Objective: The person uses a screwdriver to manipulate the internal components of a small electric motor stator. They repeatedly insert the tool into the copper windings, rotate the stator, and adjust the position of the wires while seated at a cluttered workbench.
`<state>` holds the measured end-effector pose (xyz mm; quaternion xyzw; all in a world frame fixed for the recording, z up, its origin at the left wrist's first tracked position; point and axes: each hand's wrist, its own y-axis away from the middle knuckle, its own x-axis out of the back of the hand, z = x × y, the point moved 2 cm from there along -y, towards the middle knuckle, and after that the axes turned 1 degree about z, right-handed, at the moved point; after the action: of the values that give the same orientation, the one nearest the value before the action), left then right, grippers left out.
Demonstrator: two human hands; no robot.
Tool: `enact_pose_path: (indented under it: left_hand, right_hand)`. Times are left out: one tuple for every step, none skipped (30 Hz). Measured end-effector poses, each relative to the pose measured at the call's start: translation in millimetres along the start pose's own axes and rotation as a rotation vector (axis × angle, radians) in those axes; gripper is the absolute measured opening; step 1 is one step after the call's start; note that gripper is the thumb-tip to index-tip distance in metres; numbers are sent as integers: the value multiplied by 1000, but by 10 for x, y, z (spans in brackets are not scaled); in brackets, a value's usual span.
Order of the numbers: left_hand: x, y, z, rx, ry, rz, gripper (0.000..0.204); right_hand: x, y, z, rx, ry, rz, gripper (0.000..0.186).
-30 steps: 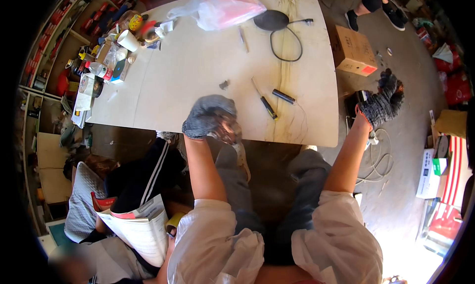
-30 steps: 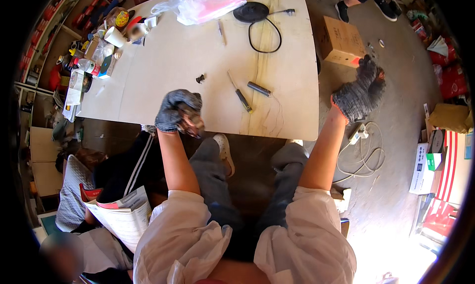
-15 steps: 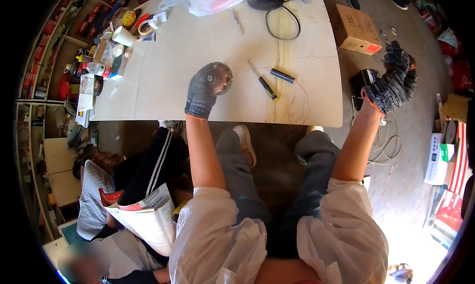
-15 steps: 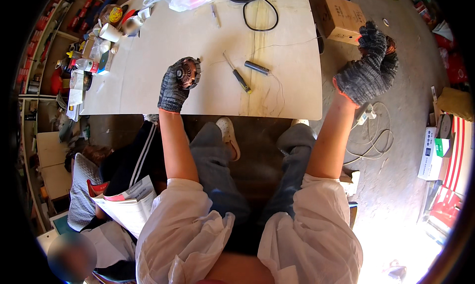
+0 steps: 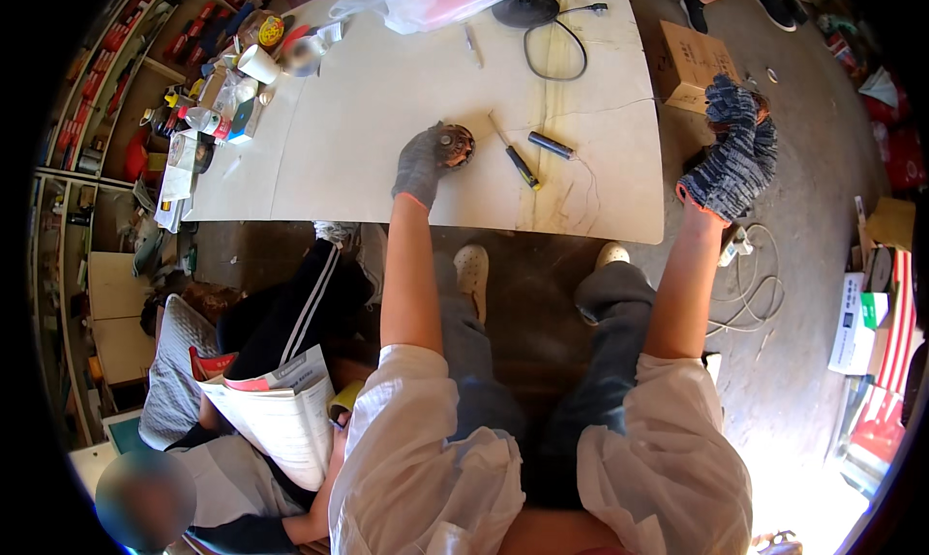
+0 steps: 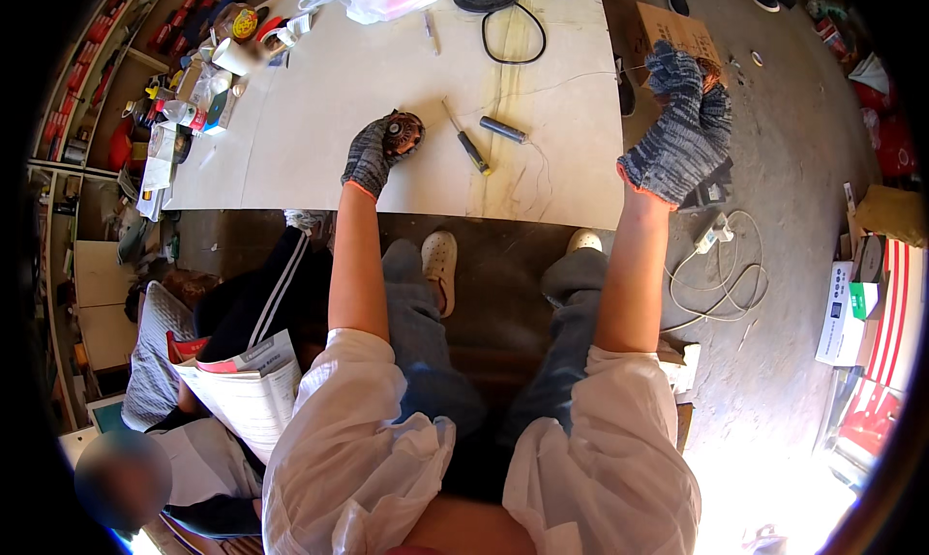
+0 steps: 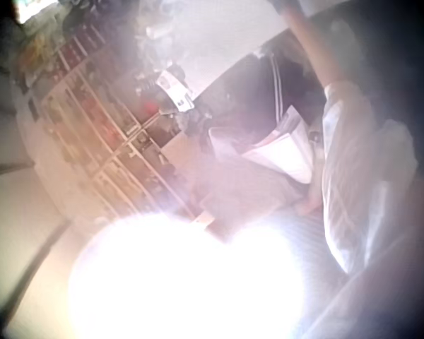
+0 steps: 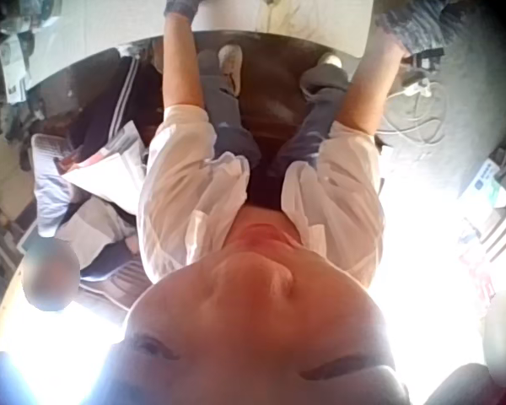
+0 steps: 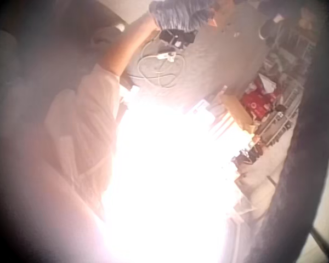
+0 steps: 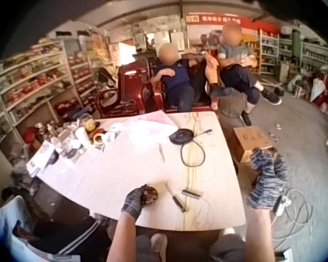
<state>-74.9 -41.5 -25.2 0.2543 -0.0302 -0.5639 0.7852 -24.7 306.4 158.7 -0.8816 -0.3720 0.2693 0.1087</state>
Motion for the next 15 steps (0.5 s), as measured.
enact_pose_path:
  left_hand:
    - [21, -47, -16, -101, -151, -9, 28]
    - [44, -101, -26, -198, -303, -26, 28]
    - [62, -144, -39, -305, -454, -50, 28]
    - [72, -187, -41, -425, -613, -81, 28]
    - [74, -216, -39, -552, -769, -118, 27]
    - [74, -233, -57, -609, -882, -136, 27]
    - [84, -257, -64, -580, -844, -144, 26]
    - [91, -270, -87, -483, -761, -133, 26]
    - [87, -280, -94, -426, -679, -135, 27]
    - [77, -282, -94, -392, -638, -127, 25]
    - [59, -280, -88, -396, -598, -131, 24]
    - [41, -275, -77, -399, -566, -143, 23]
    - [23, -264, -54, -455, -648, -121, 24]
    - [9, -251, -20, -510, -738, -106, 24]
    - [-2, -232, 17, -546, -836, -72, 24]
  right_hand:
    - [-5, -3, 11, -2, 0, -4, 15]
    - [-6, 0, 29, -14, 12, 13, 16]
    - [-11, -6, 46, -26, 5, 22, 16]
    - [-16, -6, 66, -33, -5, 27, 16]
    - [-23, -8, 81, -37, -19, 21, 16]
    - [-26, -11, 93, -30, -12, 21, 16]
    - [-32, -11, 103, -21, -8, 9, 16]
    - [-42, -14, 113, -11, -3, -3, 16]
    - [-56, -15, 126, -16, 0, -17, 16]
    - [-67, -14, 134, -21, 4, -31, 17]
    - [-76, -11, 144, -35, 13, -37, 17]
    - [-88, -7, 146, -25, 1, -69, 17]
    - [-95, -3, 148, -22, -7, -92, 17]
    - [-100, 2, 147, -24, -17, -124, 17]
    - [-100, 4, 143, -26, -22, -142, 17]
